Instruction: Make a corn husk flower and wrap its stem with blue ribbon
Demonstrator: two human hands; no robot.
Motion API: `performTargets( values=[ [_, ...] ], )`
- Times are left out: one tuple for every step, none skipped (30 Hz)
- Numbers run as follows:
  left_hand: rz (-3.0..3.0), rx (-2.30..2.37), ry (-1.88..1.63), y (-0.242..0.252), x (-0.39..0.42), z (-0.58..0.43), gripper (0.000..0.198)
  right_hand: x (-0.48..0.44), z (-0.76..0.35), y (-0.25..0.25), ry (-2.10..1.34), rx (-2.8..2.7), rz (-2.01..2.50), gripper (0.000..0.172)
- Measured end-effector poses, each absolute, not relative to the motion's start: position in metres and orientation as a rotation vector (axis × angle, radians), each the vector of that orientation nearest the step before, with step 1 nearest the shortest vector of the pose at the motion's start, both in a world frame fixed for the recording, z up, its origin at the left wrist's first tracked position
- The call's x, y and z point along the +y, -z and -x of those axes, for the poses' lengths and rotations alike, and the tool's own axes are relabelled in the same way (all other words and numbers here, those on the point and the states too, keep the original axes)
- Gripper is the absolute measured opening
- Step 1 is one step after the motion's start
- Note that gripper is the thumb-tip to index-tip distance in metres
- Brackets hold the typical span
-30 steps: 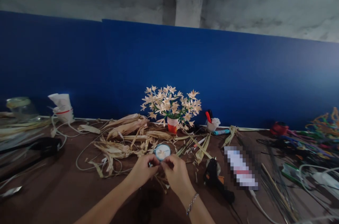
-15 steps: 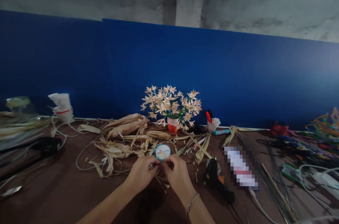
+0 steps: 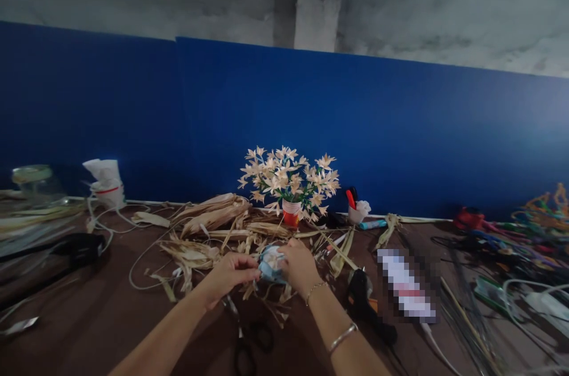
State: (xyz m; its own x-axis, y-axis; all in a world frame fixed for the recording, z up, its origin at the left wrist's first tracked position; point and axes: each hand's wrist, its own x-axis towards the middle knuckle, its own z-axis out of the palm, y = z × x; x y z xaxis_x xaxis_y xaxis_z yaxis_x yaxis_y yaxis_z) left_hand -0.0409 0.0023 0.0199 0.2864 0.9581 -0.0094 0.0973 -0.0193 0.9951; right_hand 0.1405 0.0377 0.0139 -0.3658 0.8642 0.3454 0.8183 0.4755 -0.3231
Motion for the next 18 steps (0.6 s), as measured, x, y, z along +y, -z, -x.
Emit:
performTargets(
  values=[
    [-1.377,1.028,-0.956,-0.021,0.002,0.042,0.018,0.041,-0.136,-0.015,-0.105,-2.297,1.389,0.021],
    [-1.345,1.004,-0.96,-0.022,0.002,0.042,0.018,0.043,-0.134,-0.016,-0.091,-2.313,1.38,0.018],
    [-1.309,0.982,-0.963,-0.022,0.001,0.043,0.018,0.045,-0.133,-0.017,-0.08,-2.32,1.374,0.015],
    [-1.27,0.964,-0.966,-0.022,0.002,0.043,0.018,0.045,-0.135,-0.018,-0.064,-2.319,1.367,0.014],
    [-1.232,0.946,-0.976,-0.023,0.002,0.043,0.018,0.045,-0.138,-0.02,-0.053,-2.304,1.353,0.013],
    [-1.195,0.925,-0.991,-0.022,0.003,0.044,0.017,0.044,-0.143,-0.023,-0.047,-2.272,1.331,0.013],
    [-1.16,0.907,-1.003,-0.022,0.003,0.044,0.017,0.042,-0.149,-0.025,-0.057,-2.176,1.293,0.012],
    [-1.125,0.89,-1.011,-0.021,0.004,0.044,0.017,0.039,-0.154,-0.029,-0.087,-2.05,1.245,0.012],
    [-1.085,0.879,-1.014,-0.02,0.004,0.044,0.017,0.036,-0.158,-0.033,-0.128,-1.913,1.198,0.013],
    [-1.041,0.878,-1.014,-0.019,0.004,0.043,0.016,0.031,-0.16,-0.039,-0.166,-1.78,1.157,0.013],
    [-0.993,0.884,-1.014,-0.018,0.004,0.043,0.016,0.025,-0.16,-0.044,-0.203,-1.704,1.123,0.014],
    [-0.948,0.89,-1.012,-0.018,0.004,0.042,0.016,0.018,-0.159,-0.05,-0.238,-1.701,1.087,0.013],
    [-0.913,0.893,-1.0,-0.017,0.003,0.041,0.017,0.011,-0.155,-0.056,-0.272,-1.752,1.029,0.012],
    [-0.892,0.89,-0.986,-0.016,0.003,0.041,0.017,0.004,-0.151,-0.061,-0.31,-1.845,0.978,0.011],
    [-0.885,0.887,-0.964,-0.016,0.002,0.041,0.017,-0.002,-0.146,-0.066,-0.326,-1.957,0.914,0.012],
    [-0.895,0.887,-0.934,-0.015,0.001,0.04,0.016,-0.008,-0.141,-0.069,-0.328,-2.06,0.871,0.013],
    [-0.915,0.897,-0.905,-0.015,0.001,0.041,0.015,-0.013,-0.137,-0.071,-0.324,-2.161,0.843,0.014],
    [-0.963,0.922,-0.889,-0.015,0.0,0.041,0.013,-0.017,-0.134,-0.072,-0.307,-2.243,0.828,0.015]
  ],
)
